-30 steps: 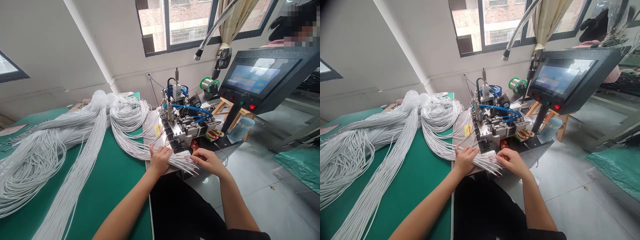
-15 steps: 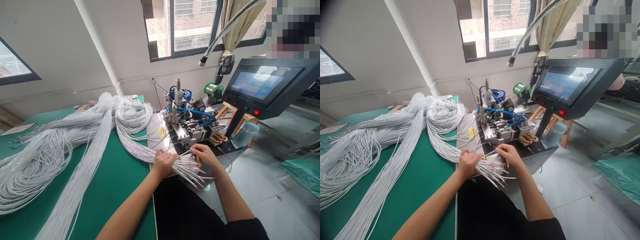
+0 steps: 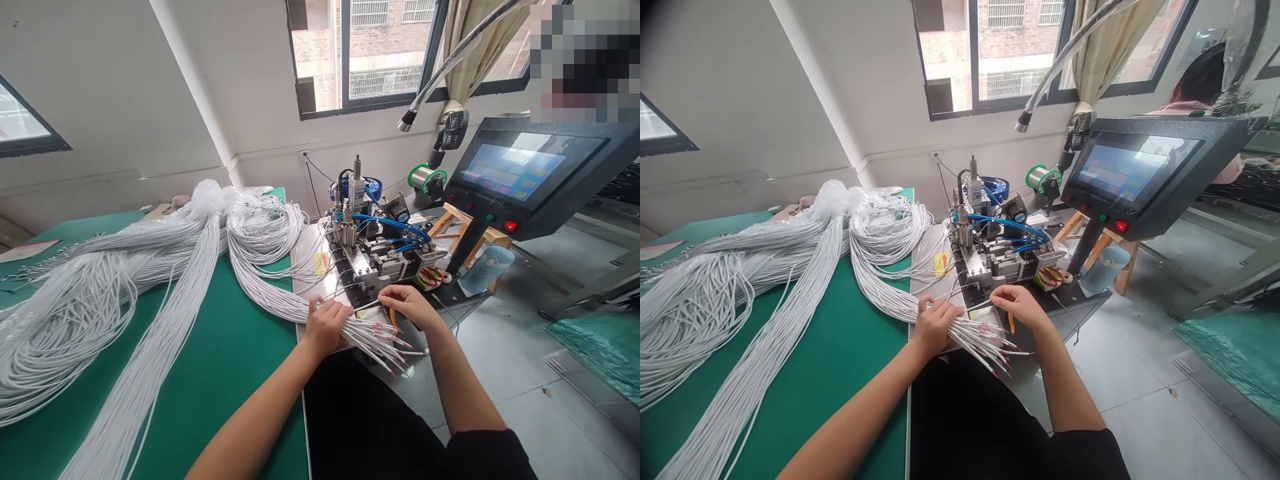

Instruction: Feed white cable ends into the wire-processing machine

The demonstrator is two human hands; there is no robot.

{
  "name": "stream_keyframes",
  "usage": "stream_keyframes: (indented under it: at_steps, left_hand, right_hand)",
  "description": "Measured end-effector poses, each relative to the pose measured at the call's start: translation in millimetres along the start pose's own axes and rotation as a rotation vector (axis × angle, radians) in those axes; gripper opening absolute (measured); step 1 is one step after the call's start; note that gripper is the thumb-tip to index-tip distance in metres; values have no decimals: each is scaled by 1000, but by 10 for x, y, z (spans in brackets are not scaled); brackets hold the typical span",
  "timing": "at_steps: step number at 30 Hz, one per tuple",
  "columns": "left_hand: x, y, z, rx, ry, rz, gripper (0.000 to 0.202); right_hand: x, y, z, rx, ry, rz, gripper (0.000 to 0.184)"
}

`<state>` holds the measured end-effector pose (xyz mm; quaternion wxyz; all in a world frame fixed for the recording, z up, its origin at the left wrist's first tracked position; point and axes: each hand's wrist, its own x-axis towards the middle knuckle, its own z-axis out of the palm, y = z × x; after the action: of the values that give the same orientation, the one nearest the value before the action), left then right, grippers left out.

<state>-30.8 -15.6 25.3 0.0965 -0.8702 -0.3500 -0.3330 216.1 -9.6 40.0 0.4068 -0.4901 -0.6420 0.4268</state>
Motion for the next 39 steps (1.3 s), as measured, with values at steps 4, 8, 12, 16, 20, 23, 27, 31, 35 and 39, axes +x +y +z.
stream_keyframes:
  at_steps: [4, 8, 12, 16, 20, 23, 27, 31, 35, 39]
  left_hand:
    - [4, -20, 22, 1, -31, 38, 11]
    - [16, -22, 22, 5, -37, 66, 13]
    - [15, -13, 13, 32, -31, 37, 16]
    - [17, 8, 0, 54, -18, -21, 26]
    - [26, 28, 6, 65, -31, -66, 29]
    - [29, 34, 26, 77, -47, -105, 30]
    - [35, 34, 49, 90, -80, -134, 32]
    - [44, 39, 48, 78, -90, -153, 31]
    - [46, 45, 38, 65, -92, -158, 30]
    - [37, 38, 39, 47, -93, -160, 28]
  right_hand:
    - [37, 25, 82, 45, 69, 5, 35]
    - [87, 64, 255, 186, 179, -16, 41]
    - [104, 120, 286, 237, 191, -16, 39]
    - [85, 172, 201, 12, 223, -53, 30]
    - [88, 204, 181, -203, 233, -102, 28]
    - [119, 244, 191, -164, 193, -75, 27]
    - [184, 359, 201, -41, 145, -10, 30]
    - [231, 500, 258, 64, 135, 60, 32]
    - [214, 575, 351, 166, 159, 126, 34]
    - [147, 577, 352, 208, 162, 158, 40]
